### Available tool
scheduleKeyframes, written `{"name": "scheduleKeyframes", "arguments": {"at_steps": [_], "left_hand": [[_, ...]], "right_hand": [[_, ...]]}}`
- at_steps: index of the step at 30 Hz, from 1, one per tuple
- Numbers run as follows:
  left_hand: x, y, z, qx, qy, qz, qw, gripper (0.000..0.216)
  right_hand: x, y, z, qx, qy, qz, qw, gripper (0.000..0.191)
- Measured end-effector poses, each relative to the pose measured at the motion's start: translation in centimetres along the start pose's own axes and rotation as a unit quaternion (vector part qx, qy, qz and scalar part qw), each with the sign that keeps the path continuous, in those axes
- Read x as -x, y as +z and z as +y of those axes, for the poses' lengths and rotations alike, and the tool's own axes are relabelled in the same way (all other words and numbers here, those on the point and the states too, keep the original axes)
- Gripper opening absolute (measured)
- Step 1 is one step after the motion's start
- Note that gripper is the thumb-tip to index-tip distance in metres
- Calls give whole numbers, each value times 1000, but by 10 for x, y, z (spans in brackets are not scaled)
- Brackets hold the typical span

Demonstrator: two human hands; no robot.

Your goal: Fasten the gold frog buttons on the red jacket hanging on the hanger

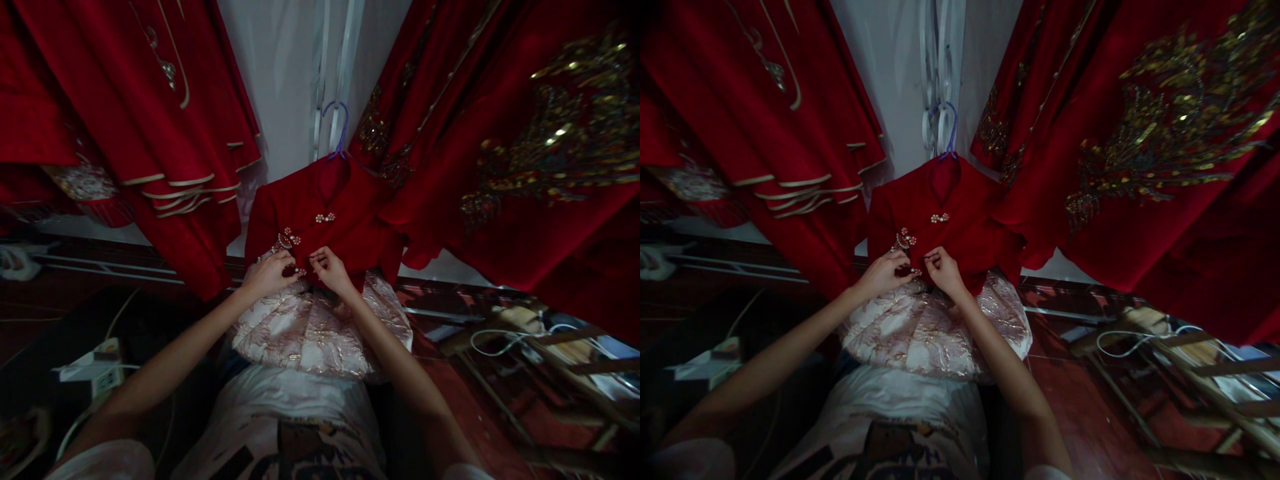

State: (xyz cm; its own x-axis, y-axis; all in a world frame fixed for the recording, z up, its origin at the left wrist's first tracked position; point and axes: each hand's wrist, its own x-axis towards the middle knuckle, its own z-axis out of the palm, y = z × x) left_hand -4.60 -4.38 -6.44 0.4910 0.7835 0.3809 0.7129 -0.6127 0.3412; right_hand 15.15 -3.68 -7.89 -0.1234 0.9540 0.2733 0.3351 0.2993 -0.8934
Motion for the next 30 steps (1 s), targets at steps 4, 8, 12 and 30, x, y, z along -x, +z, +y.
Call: {"name": "scheduleKeyframes", "arguments": {"at_steps": [4, 8, 12, 30], "left_hand": [[0, 1, -4, 13, -7, 10, 1000, 16], [0, 5, -11, 52, -14, 10, 999, 14], [-1, 10, -17, 95, -43, 9, 994, 19], [-13, 27, -14, 460, -124, -27, 879, 49]], "right_hand": [[-1, 1, 5, 23, -4, 14, 1000, 11], [4, 9, 11, 46, -22, -28, 998, 27], [8, 19, 16, 39, -56, -48, 997, 30], [1, -25, -8, -145, 64, -247, 956, 36]]}}
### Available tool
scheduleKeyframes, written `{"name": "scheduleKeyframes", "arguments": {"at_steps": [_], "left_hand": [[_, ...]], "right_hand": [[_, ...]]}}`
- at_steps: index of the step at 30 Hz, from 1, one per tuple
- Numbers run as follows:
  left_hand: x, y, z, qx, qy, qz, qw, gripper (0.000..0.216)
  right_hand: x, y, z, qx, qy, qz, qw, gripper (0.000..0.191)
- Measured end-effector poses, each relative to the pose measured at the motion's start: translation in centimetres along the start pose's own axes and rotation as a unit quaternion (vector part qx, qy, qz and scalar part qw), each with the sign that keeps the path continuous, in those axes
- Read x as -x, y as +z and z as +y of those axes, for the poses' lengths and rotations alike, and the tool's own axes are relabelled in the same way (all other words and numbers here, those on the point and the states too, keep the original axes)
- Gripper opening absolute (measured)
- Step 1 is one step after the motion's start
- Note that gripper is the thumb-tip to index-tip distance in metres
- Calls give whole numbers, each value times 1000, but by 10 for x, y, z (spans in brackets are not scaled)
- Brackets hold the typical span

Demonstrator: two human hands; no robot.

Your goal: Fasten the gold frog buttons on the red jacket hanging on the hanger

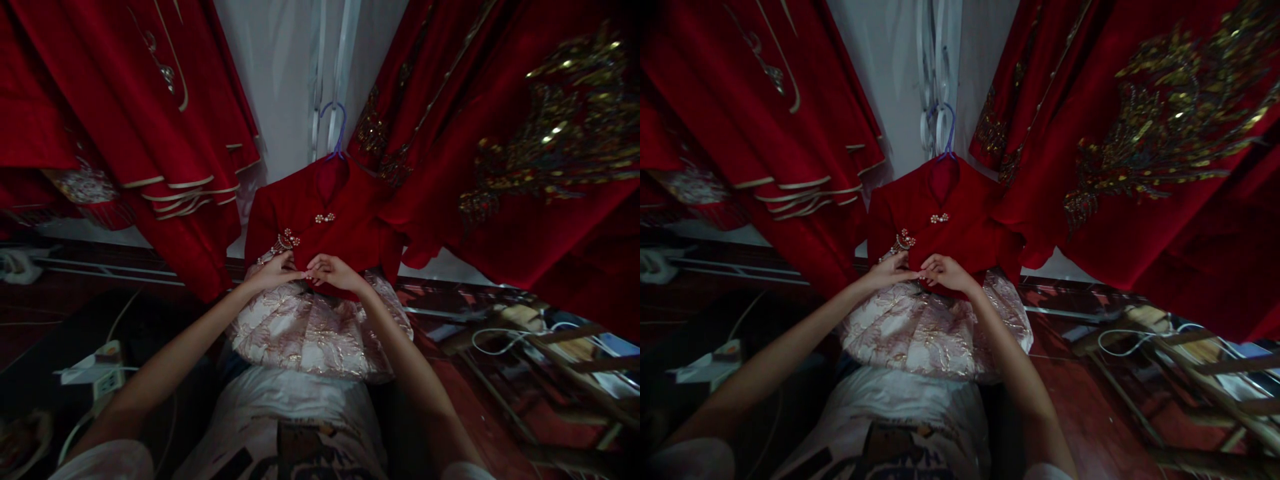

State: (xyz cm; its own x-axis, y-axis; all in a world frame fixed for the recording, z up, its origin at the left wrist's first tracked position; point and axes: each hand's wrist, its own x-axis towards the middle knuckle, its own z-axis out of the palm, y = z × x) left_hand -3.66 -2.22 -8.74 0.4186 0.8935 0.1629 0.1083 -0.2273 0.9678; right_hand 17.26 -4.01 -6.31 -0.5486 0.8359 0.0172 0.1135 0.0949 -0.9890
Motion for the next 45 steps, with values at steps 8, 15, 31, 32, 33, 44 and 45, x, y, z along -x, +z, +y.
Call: {"name": "scheduleKeyframes", "arguments": {"at_steps": [8, 15, 31, 32, 33, 44, 45], "left_hand": [[-31, 21, 29, 213, -35, 166, 962, 45], [-25, 23, 27, 321, -45, 197, 925, 35], [-27, 23, 22, 311, -48, 309, 898, 22], [-29, 23, 23, 317, -55, 315, 893, 20], [-31, 24, 24, 321, -61, 320, 890, 18], [-36, 24, 47, 224, -78, 175, 956, 27], [-38, 25, 53, 190, -48, 162, 967, 29]], "right_hand": [[25, -26, -33, 17, 32, -113, 993, 33], [26, -29, -35, 15, 20, -85, 996, 28], [22, -28, -28, 10, 2, -81, 997, 25], [22, -27, -28, 7, 3, -81, 997, 26], [22, -27, -29, 4, 4, -83, 996, 26], [28, -31, -31, 49, 58, -153, 985, 27], [28, -31, -31, 48, 66, -158, 984, 27]]}}
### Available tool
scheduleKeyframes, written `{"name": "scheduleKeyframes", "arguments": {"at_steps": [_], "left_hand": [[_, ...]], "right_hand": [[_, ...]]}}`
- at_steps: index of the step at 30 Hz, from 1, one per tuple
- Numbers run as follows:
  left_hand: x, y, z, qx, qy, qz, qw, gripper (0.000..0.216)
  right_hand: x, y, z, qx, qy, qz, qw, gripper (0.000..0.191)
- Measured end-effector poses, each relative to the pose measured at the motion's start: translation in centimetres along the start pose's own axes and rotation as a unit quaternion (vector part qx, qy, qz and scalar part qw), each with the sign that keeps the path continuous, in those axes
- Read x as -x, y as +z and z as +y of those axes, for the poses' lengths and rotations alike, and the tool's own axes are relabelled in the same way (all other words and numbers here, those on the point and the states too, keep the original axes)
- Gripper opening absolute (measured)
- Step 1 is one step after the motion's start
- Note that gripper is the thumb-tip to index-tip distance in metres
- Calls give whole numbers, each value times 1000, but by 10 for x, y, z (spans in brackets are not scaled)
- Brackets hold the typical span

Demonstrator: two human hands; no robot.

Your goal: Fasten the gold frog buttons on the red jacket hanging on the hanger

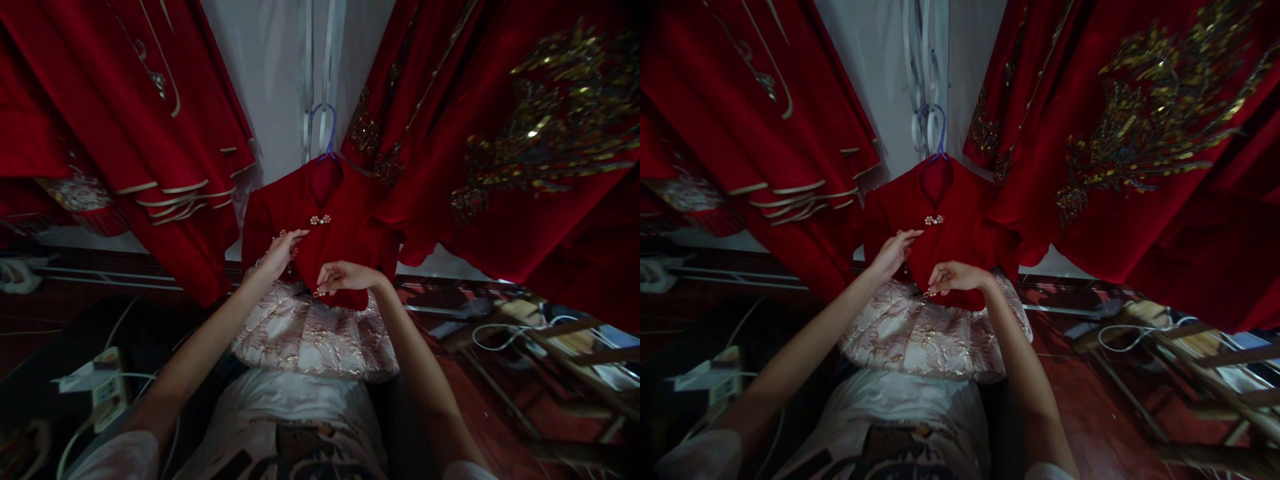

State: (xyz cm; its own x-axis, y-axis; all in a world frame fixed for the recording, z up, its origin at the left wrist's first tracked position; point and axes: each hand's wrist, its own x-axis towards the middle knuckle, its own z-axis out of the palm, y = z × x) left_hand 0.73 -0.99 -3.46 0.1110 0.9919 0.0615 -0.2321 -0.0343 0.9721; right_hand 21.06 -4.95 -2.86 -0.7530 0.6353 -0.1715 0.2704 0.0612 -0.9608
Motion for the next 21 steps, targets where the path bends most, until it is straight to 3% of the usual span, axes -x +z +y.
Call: {"name": "scheduleKeyframes", "arguments": {"at_steps": [4, 7, 9, 11, 14, 21], "left_hand": [[-4, 19, 15, -130, 157, -78, 976, 26], [-7, 34, 16, -172, 197, -122, 957, 29], [-9, 44, 13, -175, 203, -103, 958, 33], [-13, 51, 9, -147, 182, -48, 971, 34], [-19, 57, 8, -62, 95, 27, 993, 20], [-19, 52, 19, 92, -85, -9, 992, 21]], "right_hand": [[2, -1, 1, -19, 12, -6, 1000, 28], [3, -1, 1, -17, 14, -4, 1000, 27], [3, -2, 1, -13, 11, -1, 1000, 27], [5, -3, 1, -12, 9, 2, 1000, 27], [7, -3, 0, -15, 6, 1, 1000, 28], [8, -4, -2, -4, -17, -1, 1000, 23]]}}
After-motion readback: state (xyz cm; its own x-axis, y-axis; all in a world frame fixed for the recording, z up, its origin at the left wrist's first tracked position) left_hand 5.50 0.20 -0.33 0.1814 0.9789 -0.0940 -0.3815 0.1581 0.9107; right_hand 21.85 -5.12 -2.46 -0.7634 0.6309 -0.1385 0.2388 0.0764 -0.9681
